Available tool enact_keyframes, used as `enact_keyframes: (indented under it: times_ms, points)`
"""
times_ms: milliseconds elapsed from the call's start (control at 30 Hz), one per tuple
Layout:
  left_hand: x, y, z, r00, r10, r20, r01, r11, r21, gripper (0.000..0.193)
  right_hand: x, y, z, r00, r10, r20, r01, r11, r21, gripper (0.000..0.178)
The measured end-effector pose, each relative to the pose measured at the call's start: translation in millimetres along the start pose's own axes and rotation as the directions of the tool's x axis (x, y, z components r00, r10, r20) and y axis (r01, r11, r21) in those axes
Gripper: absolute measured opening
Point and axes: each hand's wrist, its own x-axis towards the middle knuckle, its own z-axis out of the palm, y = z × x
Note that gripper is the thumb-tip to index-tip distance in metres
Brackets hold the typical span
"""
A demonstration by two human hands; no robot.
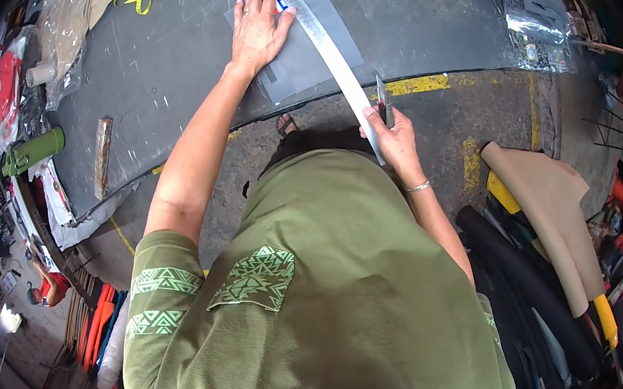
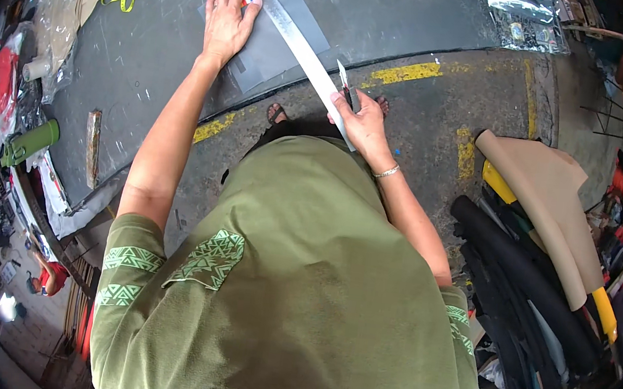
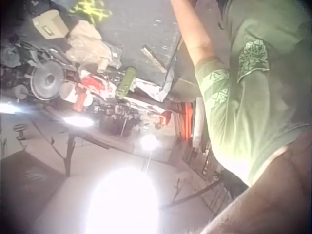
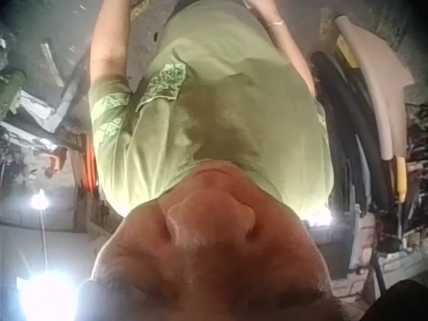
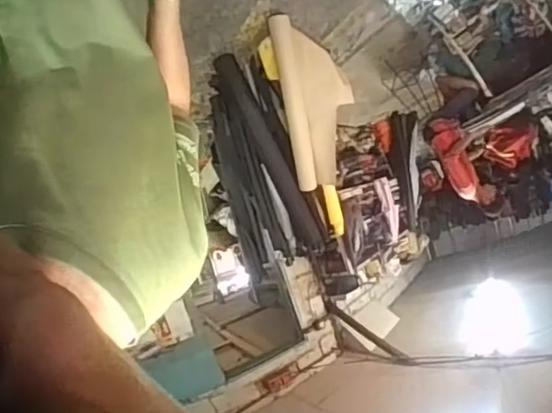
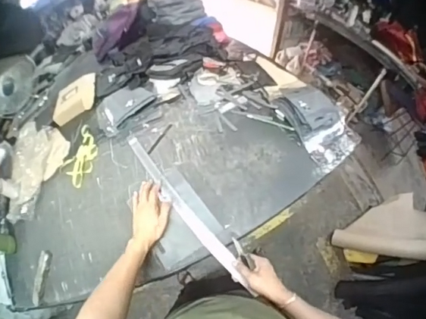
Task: Cutting fabric material for bag production using a utility knife and a metal ruler on a workbench.
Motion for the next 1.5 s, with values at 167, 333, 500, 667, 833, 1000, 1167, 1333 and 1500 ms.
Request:
enact_keyframes:
  times_ms: [167,333,500,667,833,1000,1167,1333,1500]
  points:
    - [2.7,10.8,3.4,0.998,0.058,-0.018,-0.056,0.997,0.062,0.064,-2.4,10.0,-11.2,0.999,-0.030,-0.020,0.029,0.999,-0.041,0.027]
    - [2.5,9.5,3.5,0.995,0.102,0.003,-0.101,0.978,0.183,0.058,7.5,13.6,-14.9,0.992,-0.126,0.031,0.128,0.917,-0.378,0.041]
    - [2.9,13.3,5.4,0.995,0.076,0.062,-0.088,0.967,0.239,0.067,11.8,-3.1,-5.6,0.982,-0.186,0.017,0.185,0.955,-0.232,0.036]
    - [4.4,14.4,7.6,0.992,0.109,-0.061,-0.104,0.991,0.085,0.080,27.7,8.5,-2.0,0.970,-0.242,0.026,0.236,0.912,-0.334,0.038]
    - [6.2,35.4,-11.5,0.995,0.045,0.084,-0.045,0.999,0.002,0.073,7.7,5.5,-18.9,0.964,-0.264,0.040,0.247,0.828,-0.503,0.046]
    - [6.4,49.3,-26.7,0.987,0.023,0.157,-0.034,0.997,0.066,0.068,-8.5,-19.2,-20.0,0.979,-0.203,0.001,0.173,0.830,-0.531,0.038]
    - [5.0,29.6,-12.4,0.986,0.038,0.160,-0.056,0.992,0.109,0.073,2.3,-11.1,-19.9,0.981,-0.194,0.005,0.177,0.880,-0.441,0.034]
    - [17.8,52.6,-24.4,0.971,0.062,0.230,-0.091,0.989,0.117,0.079,25.4,-9.1,-14.3,0.988,-0.147,-0.052,0.135,0.974,-0.183,0.031]
    - [16.8,49.4,-29.2,0.971,0.020,0.236,-0.049,0.992,0.118,0.085,36.3,-19.7,7.4,0.999,0.035,-0.041,-0.031,0.995,0.091,0.022]
